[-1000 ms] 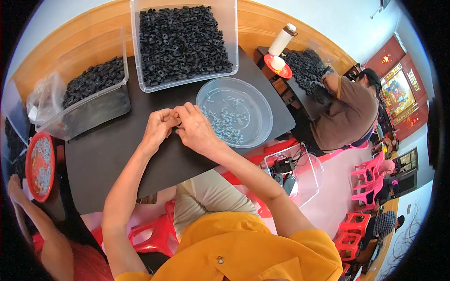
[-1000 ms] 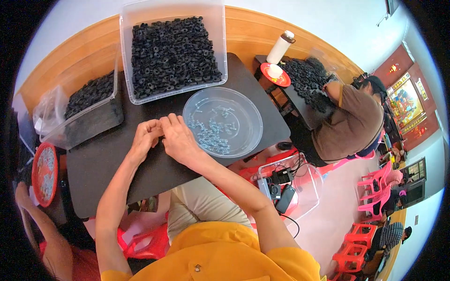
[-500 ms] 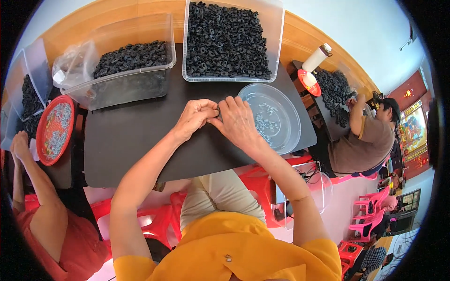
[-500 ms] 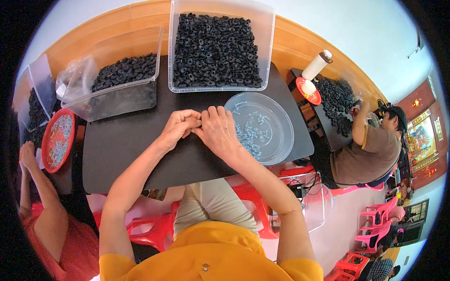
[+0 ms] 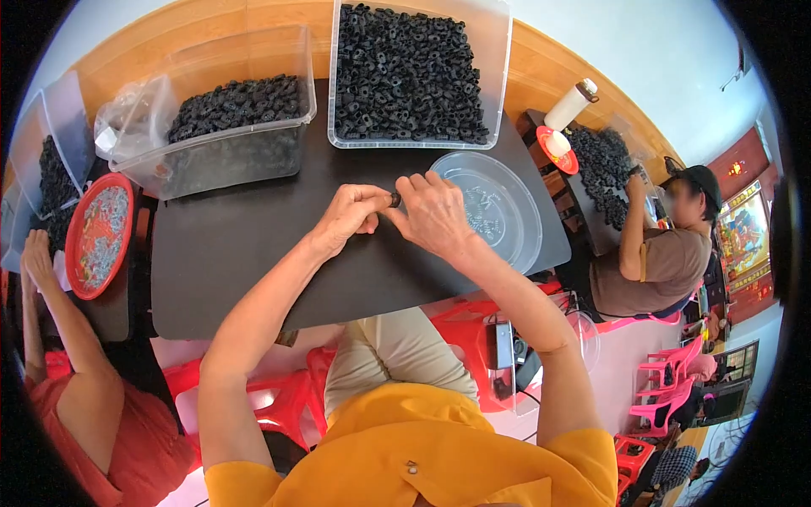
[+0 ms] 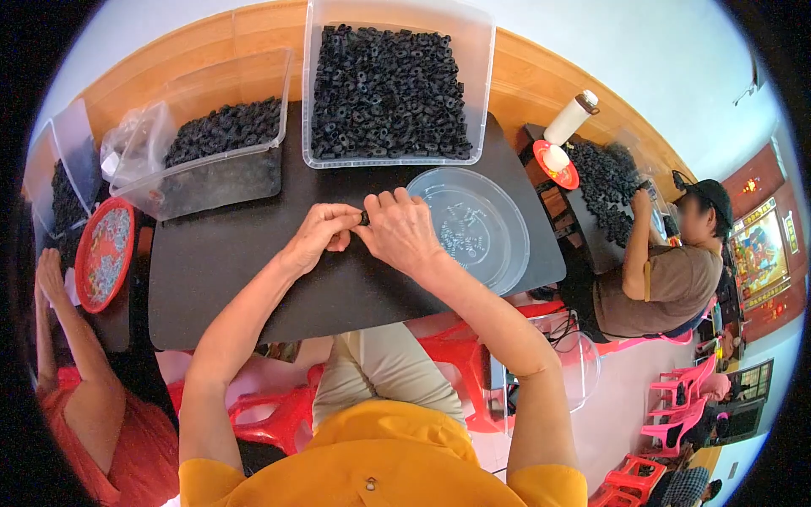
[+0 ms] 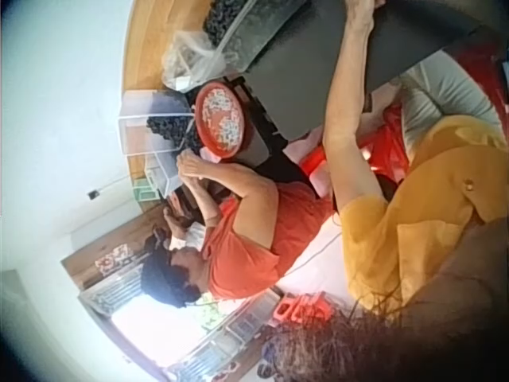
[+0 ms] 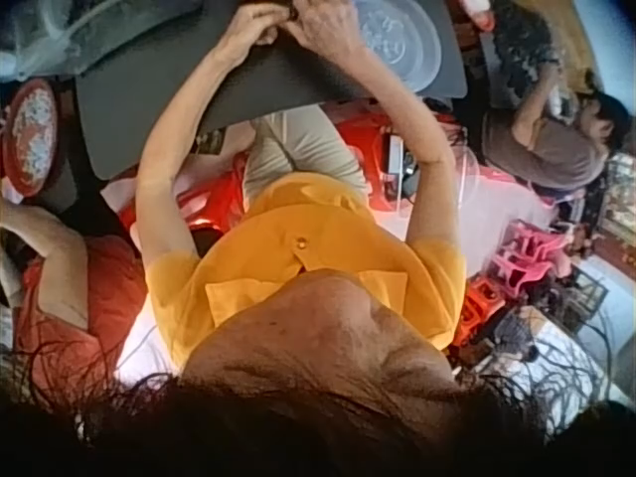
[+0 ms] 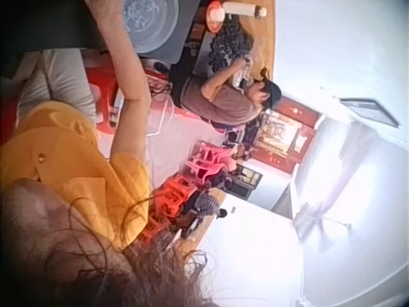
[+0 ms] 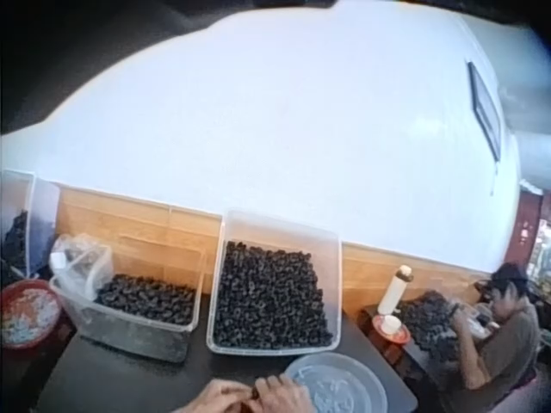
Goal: Assembling small black rubber rings with clear plastic components by hand.
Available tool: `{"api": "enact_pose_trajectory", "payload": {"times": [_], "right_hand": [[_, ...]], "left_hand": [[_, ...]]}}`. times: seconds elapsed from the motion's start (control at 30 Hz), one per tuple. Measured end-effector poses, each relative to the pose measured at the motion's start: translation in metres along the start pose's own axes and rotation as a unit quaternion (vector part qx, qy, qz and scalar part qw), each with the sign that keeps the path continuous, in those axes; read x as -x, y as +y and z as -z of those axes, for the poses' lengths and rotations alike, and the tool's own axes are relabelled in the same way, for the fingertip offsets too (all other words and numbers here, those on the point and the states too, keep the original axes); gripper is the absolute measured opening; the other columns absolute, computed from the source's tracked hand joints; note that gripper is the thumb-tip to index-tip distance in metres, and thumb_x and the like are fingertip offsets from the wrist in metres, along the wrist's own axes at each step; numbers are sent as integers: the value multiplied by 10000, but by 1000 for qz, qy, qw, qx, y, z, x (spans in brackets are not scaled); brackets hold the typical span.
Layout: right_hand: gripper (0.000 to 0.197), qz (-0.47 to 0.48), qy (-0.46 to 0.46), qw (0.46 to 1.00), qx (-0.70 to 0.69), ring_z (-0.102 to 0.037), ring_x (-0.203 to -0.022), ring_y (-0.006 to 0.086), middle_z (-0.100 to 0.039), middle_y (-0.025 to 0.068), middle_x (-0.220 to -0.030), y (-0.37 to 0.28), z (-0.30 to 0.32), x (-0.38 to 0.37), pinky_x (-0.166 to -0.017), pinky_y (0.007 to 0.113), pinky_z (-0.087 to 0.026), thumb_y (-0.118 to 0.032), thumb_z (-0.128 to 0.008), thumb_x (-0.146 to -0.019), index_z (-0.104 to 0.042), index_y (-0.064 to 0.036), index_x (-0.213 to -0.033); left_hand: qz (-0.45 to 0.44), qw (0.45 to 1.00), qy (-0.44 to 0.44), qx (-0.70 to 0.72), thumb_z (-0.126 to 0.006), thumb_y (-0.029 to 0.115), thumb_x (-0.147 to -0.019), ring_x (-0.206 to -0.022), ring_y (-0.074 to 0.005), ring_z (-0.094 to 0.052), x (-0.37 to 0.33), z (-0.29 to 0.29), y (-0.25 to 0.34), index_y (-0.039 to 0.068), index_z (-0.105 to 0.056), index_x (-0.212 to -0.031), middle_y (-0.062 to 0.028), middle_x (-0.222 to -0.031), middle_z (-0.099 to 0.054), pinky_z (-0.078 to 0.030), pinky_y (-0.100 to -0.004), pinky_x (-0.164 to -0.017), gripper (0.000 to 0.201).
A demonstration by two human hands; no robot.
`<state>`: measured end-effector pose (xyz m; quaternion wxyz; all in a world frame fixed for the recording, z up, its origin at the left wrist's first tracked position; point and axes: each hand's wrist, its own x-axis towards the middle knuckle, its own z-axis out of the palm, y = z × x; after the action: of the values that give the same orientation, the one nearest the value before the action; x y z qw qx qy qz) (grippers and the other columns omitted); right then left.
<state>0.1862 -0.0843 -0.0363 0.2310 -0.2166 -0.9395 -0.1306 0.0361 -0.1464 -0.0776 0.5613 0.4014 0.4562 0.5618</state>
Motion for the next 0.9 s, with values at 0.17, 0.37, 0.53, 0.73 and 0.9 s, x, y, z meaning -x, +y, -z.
{"api": "enact_pose_trajectory", "payload": {"times": [0.17, 0.37, 0.53, 0.73, 0.9], "right_hand": [[298, 5, -8, 1000, -18, -553, -676, 239, -537, 75, -674, 2, 0, 2, -579, 345, -464, -294, -691, -693, -504, -64, -724], [307, 6, -18, 999, -26, -563, -690, 237, -553, 82, -673, 3, -2, 3, -579, 344, -472, -317, -681, -701, -514, -60, -719], [292, 14, -25, 999, -35, -569, -681, 238, -563, 90, -657, 5, -3, 3, -555, 343, -481, -313, -662, -722, -527, -55, -699], [247, 38, -35, 997, -50, -569, -657, 245, -544, 90, -642, 3, -7, 7, -530, 345, -476, -245, -662, -729, -508, -56, -689], [225, 38, -58, 997, -15, -576, -652, 241, -550, 95, -647, 0, -7, 7, -530, 345, -478, -234, -629, -760, -508, -52, -707]], "left_hand": [[-15, 1000, -19, -5, -592, 178, -831, -495, -45, -431, -5, 7, -9, 12, -643, -787, 5, -585, -525, -315, -205, -448, 179], [-10, 999, -14, -28, -593, 181, -836, -496, -50, -429, -5, 7, -7, 14, -639, -765, 6, -564, -506, -314, -206, -449, 187], [-8, 999, -4, -38, -601, 172, -828, -492, -54, -426, -4, 5, -7, 3, -651, -768, 0, -560, -511, -317, -210, -447, 186], [-13, 997, -4, -74, -607, 160, -814, -486, -54, -429, -4, 4, -10, -11, -663, -785, 0, -557, -516, -321, -212, -443, 182], [-14, 997, 7, -75, -606, 167, -815, -489, -55, -439, -5, 4, -10, -6, -665, -789, 0, -557, -518, -336, -211, -448, 184]]}}
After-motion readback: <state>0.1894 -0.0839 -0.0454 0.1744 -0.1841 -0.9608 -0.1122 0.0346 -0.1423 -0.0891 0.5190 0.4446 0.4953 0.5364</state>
